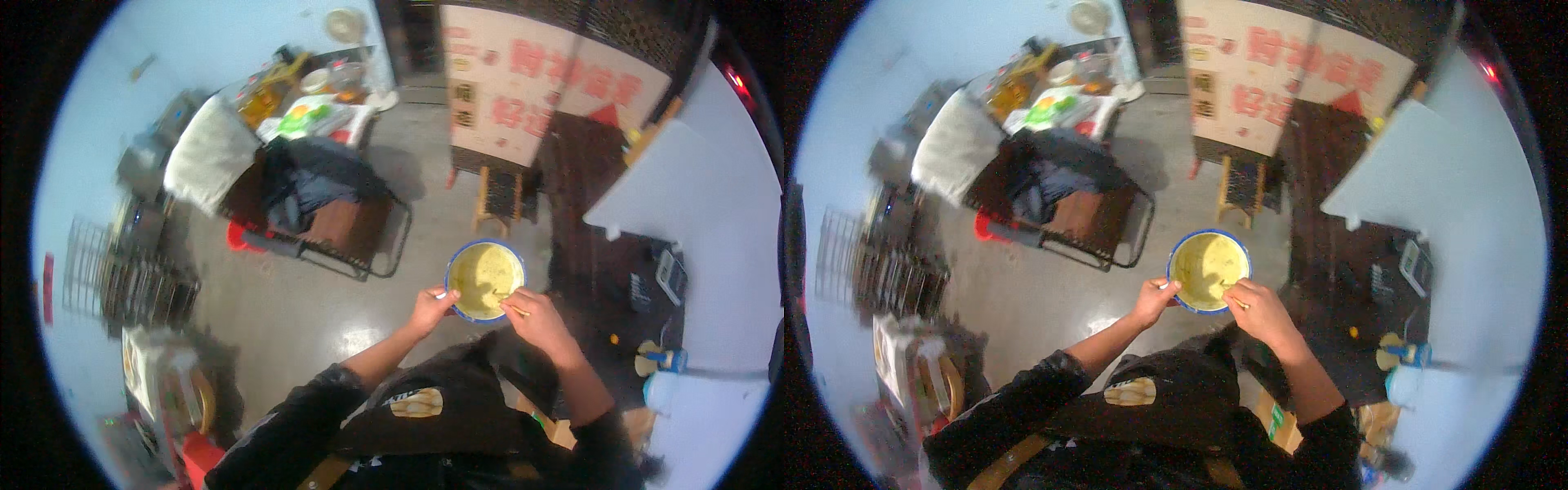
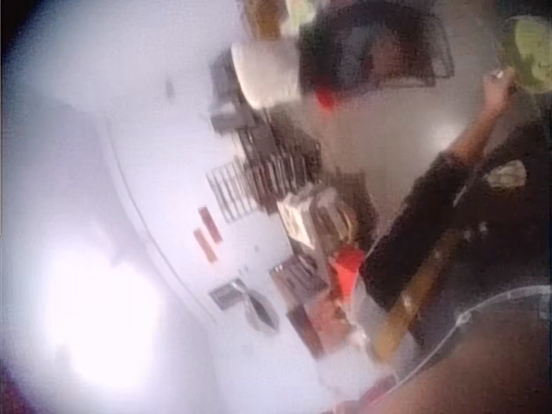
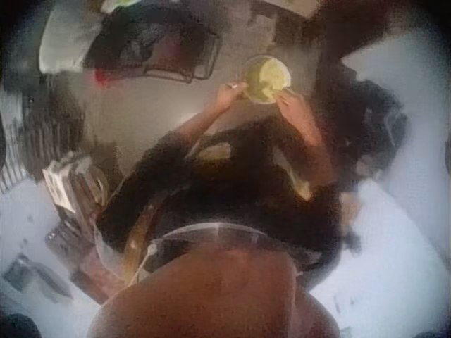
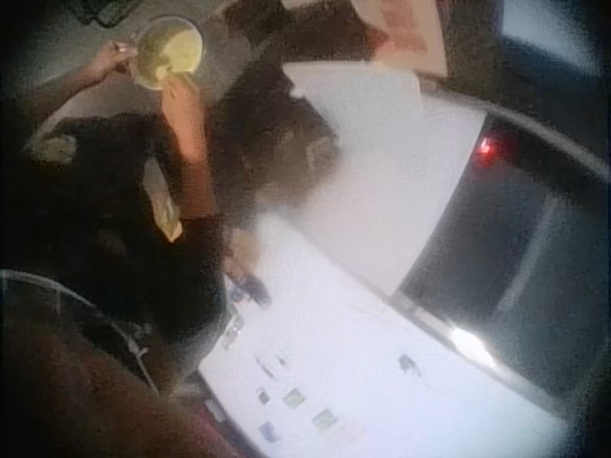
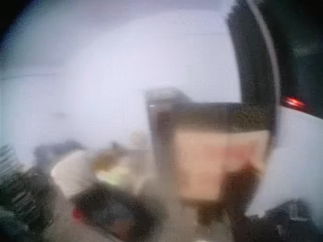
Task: The person uses tongs to transfer baked pastries from a metal baking sheet into a white plastic container. They then put on oven mitts, move an empty baking sheet to a rack, and stir a yellow mixture in a bowl with chopsticks.
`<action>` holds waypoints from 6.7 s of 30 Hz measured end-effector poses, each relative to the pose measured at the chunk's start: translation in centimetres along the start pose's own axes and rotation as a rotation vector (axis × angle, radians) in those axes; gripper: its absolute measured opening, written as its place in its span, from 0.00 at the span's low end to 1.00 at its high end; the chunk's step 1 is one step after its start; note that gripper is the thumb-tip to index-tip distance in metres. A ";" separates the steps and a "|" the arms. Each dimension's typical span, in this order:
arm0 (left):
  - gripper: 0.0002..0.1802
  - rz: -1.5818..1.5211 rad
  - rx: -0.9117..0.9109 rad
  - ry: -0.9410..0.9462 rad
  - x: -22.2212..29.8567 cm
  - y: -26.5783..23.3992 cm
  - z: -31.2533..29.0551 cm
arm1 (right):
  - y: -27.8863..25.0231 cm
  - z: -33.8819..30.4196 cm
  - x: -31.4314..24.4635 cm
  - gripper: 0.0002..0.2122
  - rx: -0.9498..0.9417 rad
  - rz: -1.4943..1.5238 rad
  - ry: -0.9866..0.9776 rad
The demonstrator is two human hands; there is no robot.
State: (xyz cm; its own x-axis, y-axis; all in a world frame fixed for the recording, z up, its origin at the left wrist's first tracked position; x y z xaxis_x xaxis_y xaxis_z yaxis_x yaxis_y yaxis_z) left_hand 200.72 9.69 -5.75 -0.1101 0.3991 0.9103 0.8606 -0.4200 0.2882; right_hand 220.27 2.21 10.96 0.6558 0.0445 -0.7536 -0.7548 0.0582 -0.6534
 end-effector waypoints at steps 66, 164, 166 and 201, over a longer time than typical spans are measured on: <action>0.11 0.107 1.554 0.514 67.4 -210.2 -20.1 | 164.3 122.9 -133.6 0.07 -0.714 0.501 -0.468; 0.32 -0.810 2.755 0.361 -2.9 -276.1 -201.5 | 322.3 -34.7 -195.6 0.21 -1.621 -0.124 1.498; 0.30 -1.051 2.599 0.822 -4.2 -275.6 -201.9 | 322.6 -34.4 -195.7 0.21 -1.462 0.070 1.686; 0.09 -0.751 2.319 0.519 0.2 -275.8 -210.2 | 305.5 -18.3 -201.4 0.18 -1.041 -0.472 -0.296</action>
State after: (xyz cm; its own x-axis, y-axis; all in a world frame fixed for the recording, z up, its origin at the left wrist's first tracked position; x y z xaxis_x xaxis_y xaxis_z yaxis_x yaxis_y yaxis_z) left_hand -141.25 -45.71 -22.54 -0.2543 -0.2799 0.9257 -0.4527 0.8803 0.1418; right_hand -142.67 -7.18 -38.20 0.7476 0.4737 -0.4656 0.0043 -0.7044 -0.7098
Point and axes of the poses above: each hand's wrist, its own z-axis towards the middle knuckle, its own y-axis out of the palm, x = y × z, the point moved 8 cm from there along z, towards the middle knuckle, and after that the axes turned 7 degrees about y, right-handed, at the moved point
